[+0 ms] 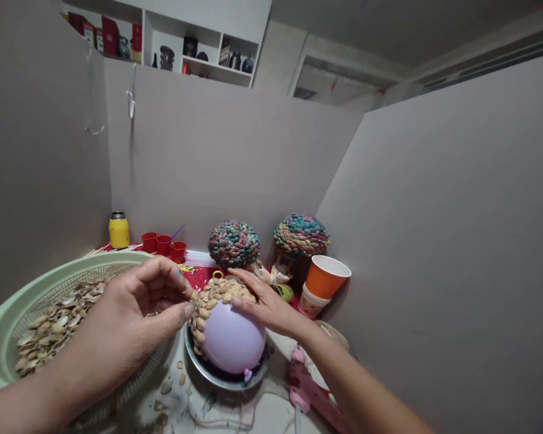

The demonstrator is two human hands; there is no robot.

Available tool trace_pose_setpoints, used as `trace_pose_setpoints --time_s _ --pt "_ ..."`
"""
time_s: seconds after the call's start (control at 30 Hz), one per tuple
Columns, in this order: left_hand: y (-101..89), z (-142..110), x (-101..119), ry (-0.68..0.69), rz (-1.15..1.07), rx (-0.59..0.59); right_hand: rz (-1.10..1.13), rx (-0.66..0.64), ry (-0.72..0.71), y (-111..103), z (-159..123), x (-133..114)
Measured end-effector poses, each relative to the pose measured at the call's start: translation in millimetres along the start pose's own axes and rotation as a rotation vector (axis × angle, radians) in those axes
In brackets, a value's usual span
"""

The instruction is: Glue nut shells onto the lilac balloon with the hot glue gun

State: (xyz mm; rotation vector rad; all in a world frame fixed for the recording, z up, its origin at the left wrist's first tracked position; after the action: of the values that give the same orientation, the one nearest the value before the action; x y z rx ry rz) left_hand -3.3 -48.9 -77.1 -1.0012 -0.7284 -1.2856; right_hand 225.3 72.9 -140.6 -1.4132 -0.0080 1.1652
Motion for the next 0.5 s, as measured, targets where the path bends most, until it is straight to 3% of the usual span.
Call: trace_pose_setpoints --time_s 0.13,0.27,0.5 --pt "6.1 3.8 -10.7 -0.097 -0.049 -0.057 0.064 0.001 -0.042 3.8 -1.1 -0.9" --pt "13.8 9.8 -19.2 -0.209 -0.072 -0.112 0.114 0.098 -0.069 7.8 -8.5 0.5" --pt "29.1 21.5 -24.8 -0.287 -0.009 -0.218 0.156 0.254 -0.136 17.7 -18.7 6.9"
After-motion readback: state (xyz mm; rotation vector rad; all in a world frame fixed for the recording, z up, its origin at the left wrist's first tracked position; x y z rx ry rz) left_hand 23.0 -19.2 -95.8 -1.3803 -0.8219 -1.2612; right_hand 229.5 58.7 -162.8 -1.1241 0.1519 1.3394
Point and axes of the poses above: each hand's wrist, its own z-axis towards the middle knuckle, its own y-axis out of the palm, x = y × z, the point moved 3 cm from there along z, towards the middle knuckle, and after that the axes turned 3 degrees about -x, right-handed, at the moved point
